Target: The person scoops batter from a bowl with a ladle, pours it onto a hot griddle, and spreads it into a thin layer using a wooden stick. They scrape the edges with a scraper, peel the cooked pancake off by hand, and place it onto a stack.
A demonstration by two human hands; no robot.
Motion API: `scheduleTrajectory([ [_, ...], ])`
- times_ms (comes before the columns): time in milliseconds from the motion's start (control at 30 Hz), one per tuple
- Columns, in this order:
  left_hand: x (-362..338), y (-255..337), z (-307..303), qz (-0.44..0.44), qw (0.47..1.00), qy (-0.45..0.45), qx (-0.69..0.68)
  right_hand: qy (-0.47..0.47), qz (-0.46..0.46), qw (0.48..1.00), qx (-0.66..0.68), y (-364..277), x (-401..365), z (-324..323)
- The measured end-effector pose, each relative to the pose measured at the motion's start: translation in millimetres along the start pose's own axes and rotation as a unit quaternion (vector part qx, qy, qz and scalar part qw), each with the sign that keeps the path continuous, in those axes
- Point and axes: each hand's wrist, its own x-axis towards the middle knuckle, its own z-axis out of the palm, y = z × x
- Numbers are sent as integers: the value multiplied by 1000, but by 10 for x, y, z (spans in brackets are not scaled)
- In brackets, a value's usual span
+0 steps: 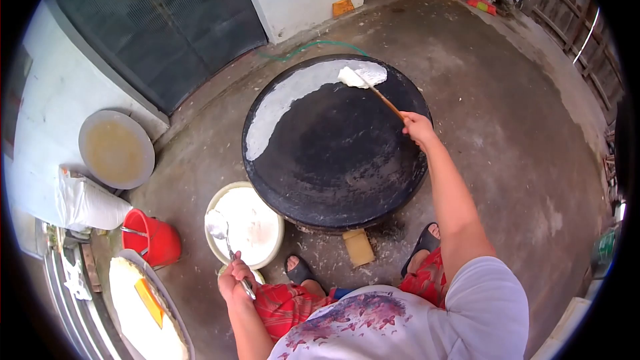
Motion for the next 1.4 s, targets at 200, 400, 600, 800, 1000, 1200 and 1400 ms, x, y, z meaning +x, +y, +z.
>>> scheduleTrajectory([
  [200, -26, -25, -22, 5, 1000, -9, 26, -4, -2, 1000, -7, 102, -8, 341],
  [400, -23, 11, -69, -19, 999, -23, 27, 80, -18, 960, -267, -349, -599, 116],
  [600, -51, 3, -86, 2, 998, -23, 51, 57, -71, 985, -146, -6, -609, 769],
  [800, -100, 0, -63, 3, 998, -21, 54, 55, -49, 984, -162, -164, -339, 866],
  [1000, -109, 37, -93, 14, 998, -24, 64, -14, -103, 965, -239, -493, -780, 663],
  [1200, -89, 54, -94, 12, 997, -24, 71, 59, -61, 981, -174, -42, -672, 738],
  [1400, -111, 34, -67, 5, 997, -22, 80, -65, -94, 974, -197, -464, -712, 953],
])
